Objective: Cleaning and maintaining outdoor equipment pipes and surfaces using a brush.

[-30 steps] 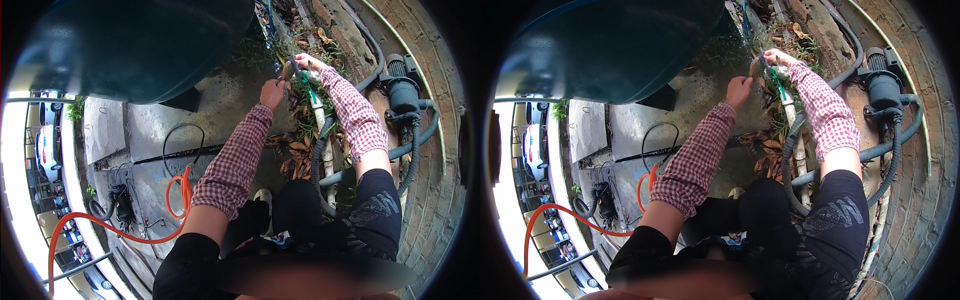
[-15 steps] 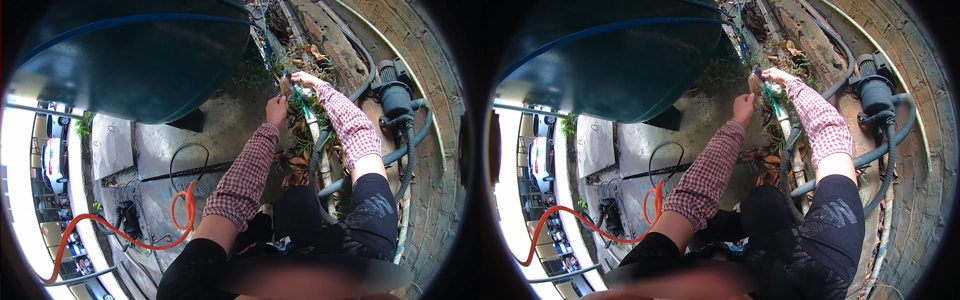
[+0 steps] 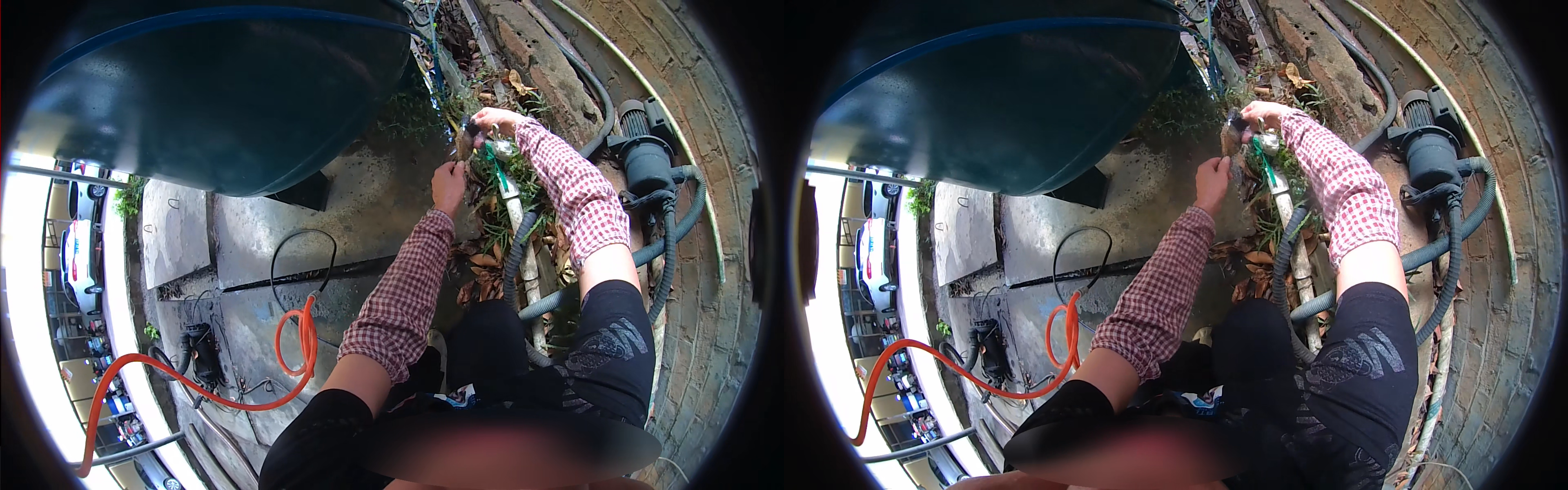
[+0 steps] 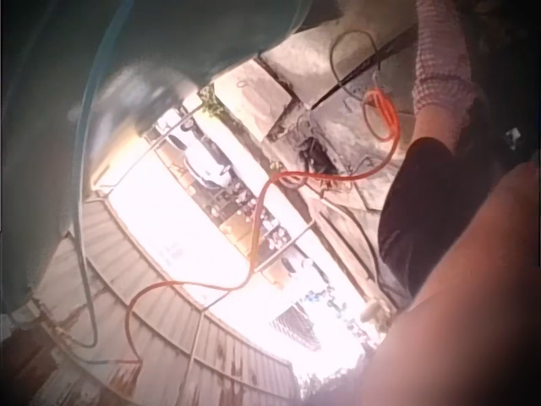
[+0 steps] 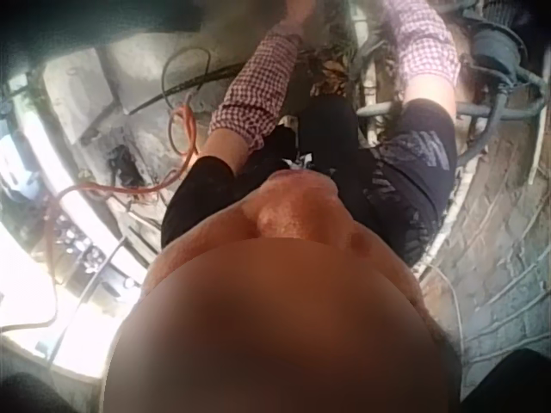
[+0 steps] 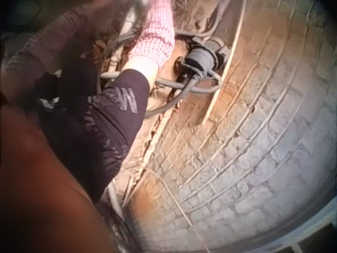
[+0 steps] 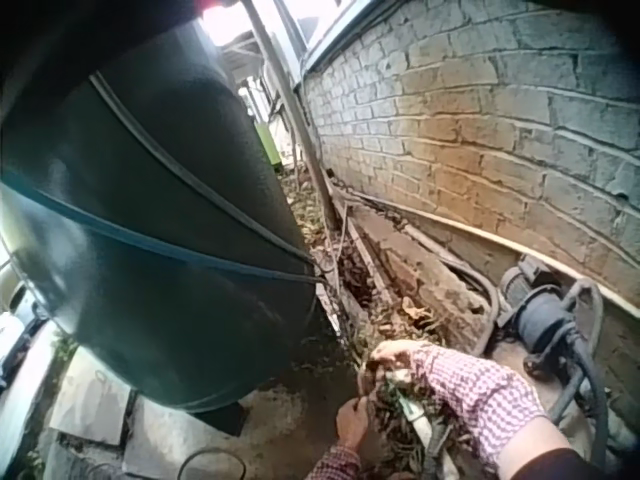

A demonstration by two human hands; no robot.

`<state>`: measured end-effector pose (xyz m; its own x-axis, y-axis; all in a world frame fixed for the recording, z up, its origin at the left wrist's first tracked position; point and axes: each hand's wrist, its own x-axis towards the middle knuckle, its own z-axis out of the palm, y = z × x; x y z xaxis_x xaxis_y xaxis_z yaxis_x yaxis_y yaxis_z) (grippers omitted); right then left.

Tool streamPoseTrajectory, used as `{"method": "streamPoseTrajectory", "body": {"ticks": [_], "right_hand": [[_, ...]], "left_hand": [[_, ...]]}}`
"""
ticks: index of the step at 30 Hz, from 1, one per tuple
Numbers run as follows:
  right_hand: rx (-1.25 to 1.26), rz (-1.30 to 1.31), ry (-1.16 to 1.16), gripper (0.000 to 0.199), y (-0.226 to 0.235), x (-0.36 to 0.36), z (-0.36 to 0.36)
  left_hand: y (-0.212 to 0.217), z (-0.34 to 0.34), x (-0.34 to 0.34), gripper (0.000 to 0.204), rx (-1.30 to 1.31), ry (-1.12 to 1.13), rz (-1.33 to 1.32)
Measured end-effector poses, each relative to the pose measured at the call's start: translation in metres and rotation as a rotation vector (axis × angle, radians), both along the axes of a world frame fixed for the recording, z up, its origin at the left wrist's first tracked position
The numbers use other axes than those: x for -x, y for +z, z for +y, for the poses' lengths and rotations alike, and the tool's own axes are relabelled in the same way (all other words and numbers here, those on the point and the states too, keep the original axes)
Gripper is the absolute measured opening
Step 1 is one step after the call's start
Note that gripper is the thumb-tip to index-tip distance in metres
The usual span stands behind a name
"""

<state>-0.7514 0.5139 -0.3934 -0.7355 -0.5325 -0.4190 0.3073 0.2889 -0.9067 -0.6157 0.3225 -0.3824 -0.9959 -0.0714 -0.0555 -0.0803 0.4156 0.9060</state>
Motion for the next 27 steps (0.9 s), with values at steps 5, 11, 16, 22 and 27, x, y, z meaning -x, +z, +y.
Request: {"method": "streamPoseTrajectory", "body": {"ticks": [5, 11, 16, 22, 27], "right_hand": [[-0.575, 0.487, -0.359, 0.037, 0.054, 0.017, -0.024], [0.461, 0.291, -0.988, 0.025, 0.104, -0.081, -0.109], [0.63, -0.134, -1.47, 0.029, 0.047, -0.145, -0.185], [0.826, -0.195, -1.679, 0.03, 0.02, -0.106, -0.195], [1.033, -0.119, -1.719, 0.022, 0.015, -0.074, -0.182]], "left_hand": [[0.0, -0.032, 0.008, 0.028, 0.128, -0.018, -0.025], [0.027, -0.067, 0.015, 0.029, 0.355, -0.054, -0.014], [0.045, -0.072, 0.036, 0.029, 0.563, -0.133, 0.151], [0.072, -0.073, 0.043, 0.019, 0.892, -0.253, 0.358], [0.088, -0.07, 0.056, 0.019, 1.063, -0.356, 0.43]]}}
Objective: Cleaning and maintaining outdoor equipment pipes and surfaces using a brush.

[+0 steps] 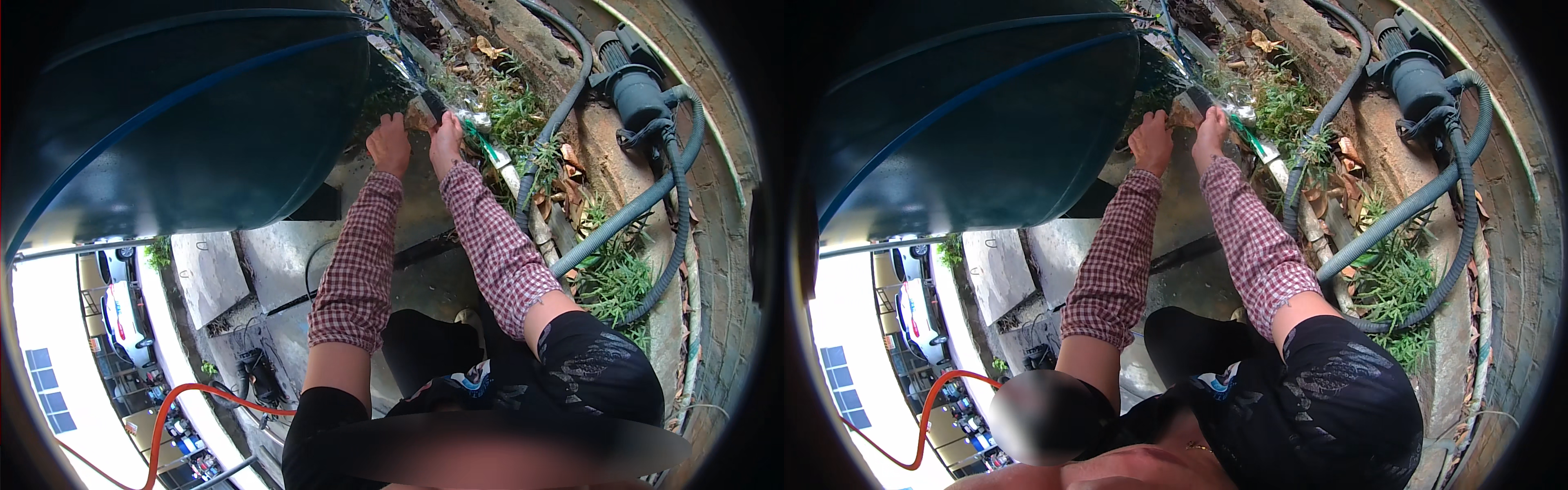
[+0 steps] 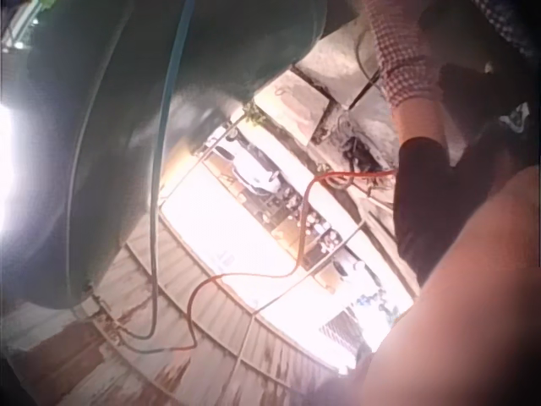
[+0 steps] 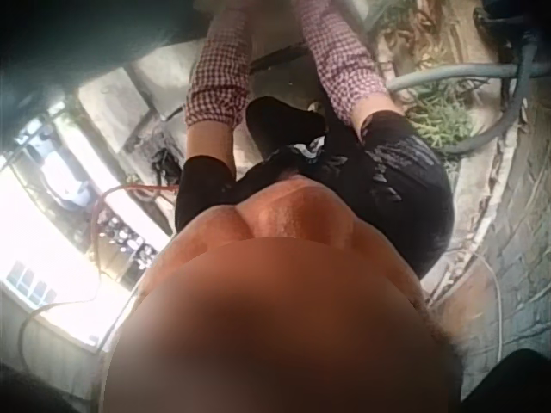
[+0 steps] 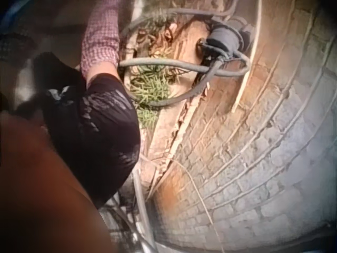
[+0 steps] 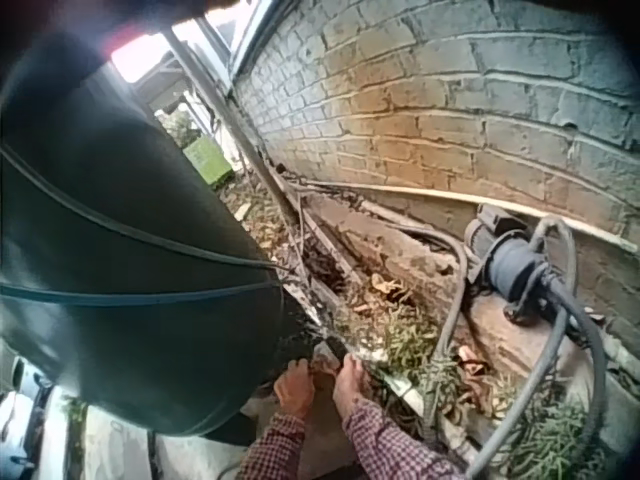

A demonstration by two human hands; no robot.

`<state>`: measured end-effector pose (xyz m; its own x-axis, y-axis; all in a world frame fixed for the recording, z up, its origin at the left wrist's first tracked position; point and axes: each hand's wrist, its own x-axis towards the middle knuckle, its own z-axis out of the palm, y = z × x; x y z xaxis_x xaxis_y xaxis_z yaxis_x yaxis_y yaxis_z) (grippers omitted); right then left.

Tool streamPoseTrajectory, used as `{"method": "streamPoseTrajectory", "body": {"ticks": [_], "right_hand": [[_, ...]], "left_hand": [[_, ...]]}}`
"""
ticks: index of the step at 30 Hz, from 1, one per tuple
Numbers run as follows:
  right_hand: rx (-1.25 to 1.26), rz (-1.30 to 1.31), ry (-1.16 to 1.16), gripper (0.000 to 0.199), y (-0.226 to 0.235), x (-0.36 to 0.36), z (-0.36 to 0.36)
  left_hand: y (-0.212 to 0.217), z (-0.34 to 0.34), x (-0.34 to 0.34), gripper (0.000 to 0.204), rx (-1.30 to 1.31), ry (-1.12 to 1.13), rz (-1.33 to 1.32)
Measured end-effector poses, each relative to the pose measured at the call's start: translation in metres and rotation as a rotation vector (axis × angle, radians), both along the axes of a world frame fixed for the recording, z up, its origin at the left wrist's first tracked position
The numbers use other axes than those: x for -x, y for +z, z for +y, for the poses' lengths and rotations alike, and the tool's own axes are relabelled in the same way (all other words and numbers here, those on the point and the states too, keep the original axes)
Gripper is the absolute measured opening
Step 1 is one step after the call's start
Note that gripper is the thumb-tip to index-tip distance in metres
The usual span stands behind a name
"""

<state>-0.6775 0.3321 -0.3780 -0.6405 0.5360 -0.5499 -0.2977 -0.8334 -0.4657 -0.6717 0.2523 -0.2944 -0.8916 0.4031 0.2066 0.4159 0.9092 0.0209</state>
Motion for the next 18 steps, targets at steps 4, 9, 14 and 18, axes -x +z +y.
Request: {"method": "streamPoseTrajectory", "body": {"ticks": [4, 9, 14, 18], "right_hand": [[0.388, 0.194, 0.101, 0.027, -0.007, 0.005, 0.013], [0.426, 0.123, 0.421, 0.074, 0.0, 0.007, 0.021], [0.486, 0.032, 0.582, 0.072, 0.006, 0.006, 0.022], [0.529, 0.147, 0.395, 0.039, -0.002, 0.015, 0.02]], "left_hand": [[0.005, 0.003, 0.005, 0.01, 0.189, -0.139, 0.116], [0.016, 0.005, 0.014, 0.011, 0.227, -0.275, 0.123], [0.028, 0.002, 0.02, 0.013, 0.281, -0.44, 0.159], [0.032, 0.006, 0.019, 0.012, 0.274, -0.426, 0.176]]}}
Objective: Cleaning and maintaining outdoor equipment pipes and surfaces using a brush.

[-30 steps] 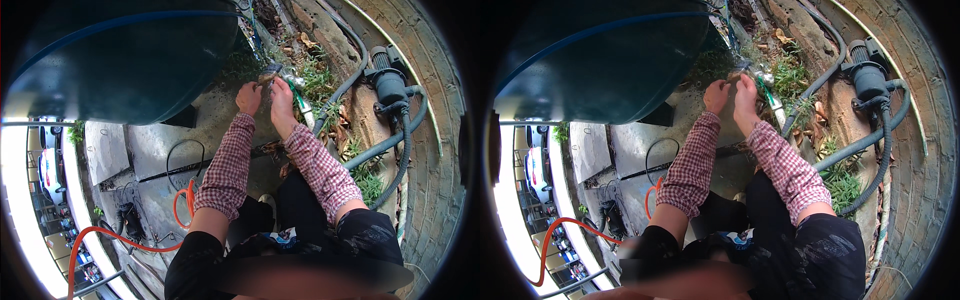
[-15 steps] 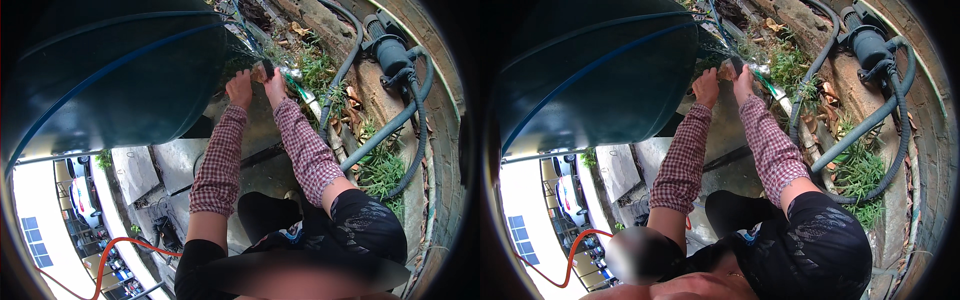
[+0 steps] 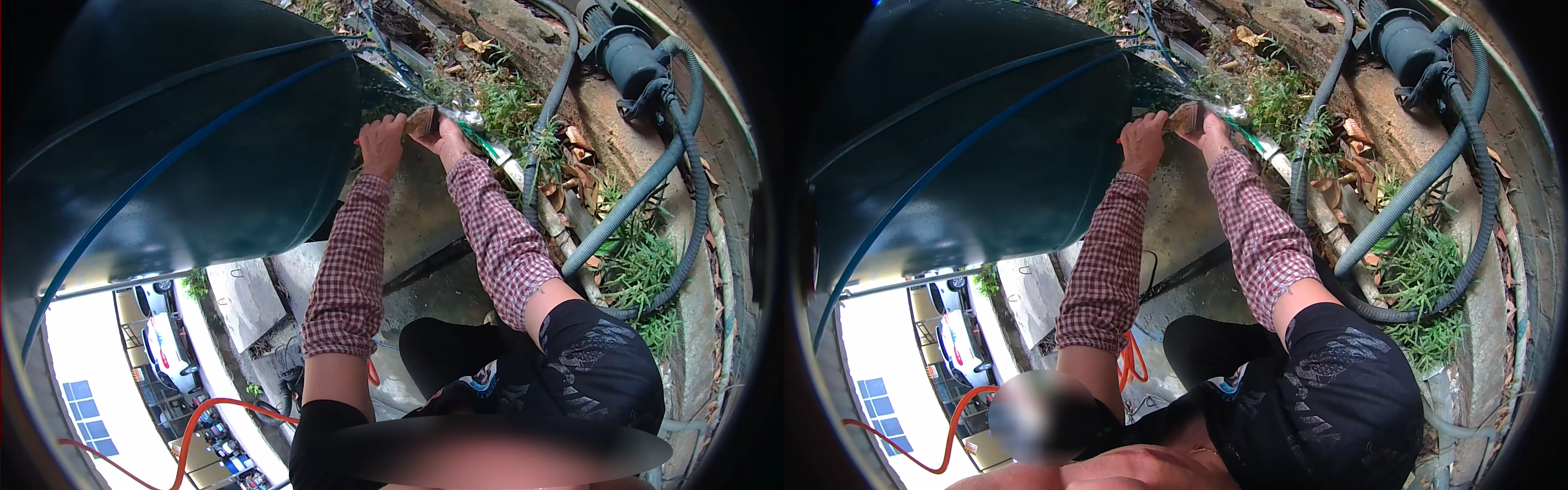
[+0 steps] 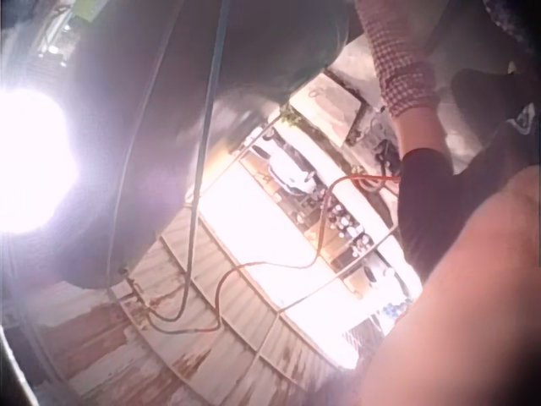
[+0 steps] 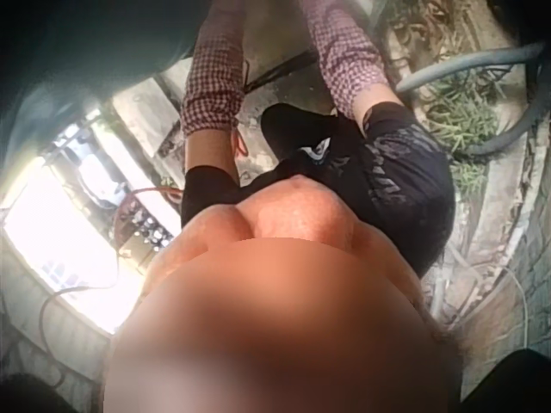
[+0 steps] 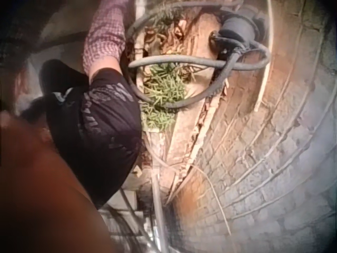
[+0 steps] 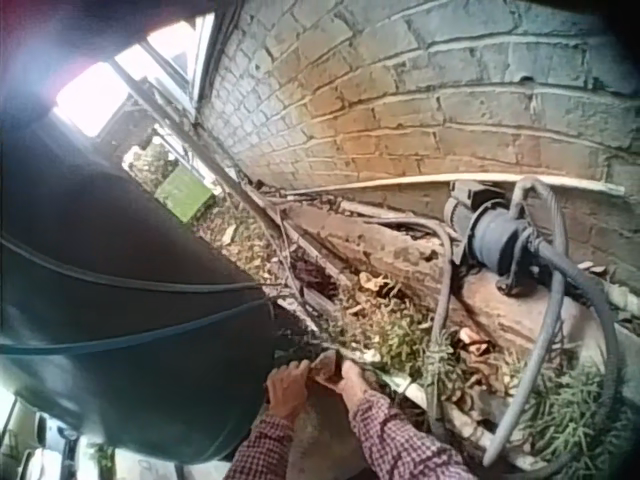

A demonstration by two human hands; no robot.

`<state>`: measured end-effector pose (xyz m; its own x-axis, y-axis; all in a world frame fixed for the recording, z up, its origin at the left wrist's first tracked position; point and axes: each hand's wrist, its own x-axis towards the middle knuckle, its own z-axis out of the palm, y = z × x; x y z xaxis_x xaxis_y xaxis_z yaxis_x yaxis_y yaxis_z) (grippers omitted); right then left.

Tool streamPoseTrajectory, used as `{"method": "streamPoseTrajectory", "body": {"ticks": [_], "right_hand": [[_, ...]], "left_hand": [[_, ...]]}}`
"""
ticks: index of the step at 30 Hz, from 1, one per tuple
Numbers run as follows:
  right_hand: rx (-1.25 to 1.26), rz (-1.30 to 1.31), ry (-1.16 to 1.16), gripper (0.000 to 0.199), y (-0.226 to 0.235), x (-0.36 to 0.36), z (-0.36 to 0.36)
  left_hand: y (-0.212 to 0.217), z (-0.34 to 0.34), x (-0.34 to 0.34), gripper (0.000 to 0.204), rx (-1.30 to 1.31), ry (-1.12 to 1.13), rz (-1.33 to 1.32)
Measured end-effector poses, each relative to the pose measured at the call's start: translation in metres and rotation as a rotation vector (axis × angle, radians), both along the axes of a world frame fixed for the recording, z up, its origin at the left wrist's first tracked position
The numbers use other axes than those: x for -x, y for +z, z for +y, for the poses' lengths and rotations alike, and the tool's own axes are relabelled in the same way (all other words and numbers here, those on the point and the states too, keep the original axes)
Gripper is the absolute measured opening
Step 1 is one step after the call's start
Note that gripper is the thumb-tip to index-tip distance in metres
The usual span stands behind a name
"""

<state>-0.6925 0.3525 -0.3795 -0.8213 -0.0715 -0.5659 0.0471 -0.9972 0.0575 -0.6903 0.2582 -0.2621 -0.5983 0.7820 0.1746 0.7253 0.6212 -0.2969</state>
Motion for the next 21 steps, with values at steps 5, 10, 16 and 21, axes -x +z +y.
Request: {"method": "streamPoseTrajectory", "body": {"ticks": [5, 10, 16, 21], "right_hand": [[0.414, -0.1, -0.263, 0.039, -0.035, 0.006, 0.007], [0.102, 0.168, 0.072, 0.05, 0.011, -0.003, -0.002], [0.239, -0.046, -0.003, 0.04, -0.025, 0.009, 0.008], [0.257, 0.073, -0.115, 0.051, -0.029, 0.001, 0.0]], "left_hand": [[-0.005, 0.027, 0.001, 0.01, -0.01, -0.001, -0.013], [-0.007, 0.009, 0.014, 0.009, -0.017, 0.063, -0.022], [-0.011, 0.026, 0.01, 0.008, -0.024, -0.001, 0.006], [-0.011, 0.026, 0.005, 0.005, 0.035, 0.035, 0.01]]}}
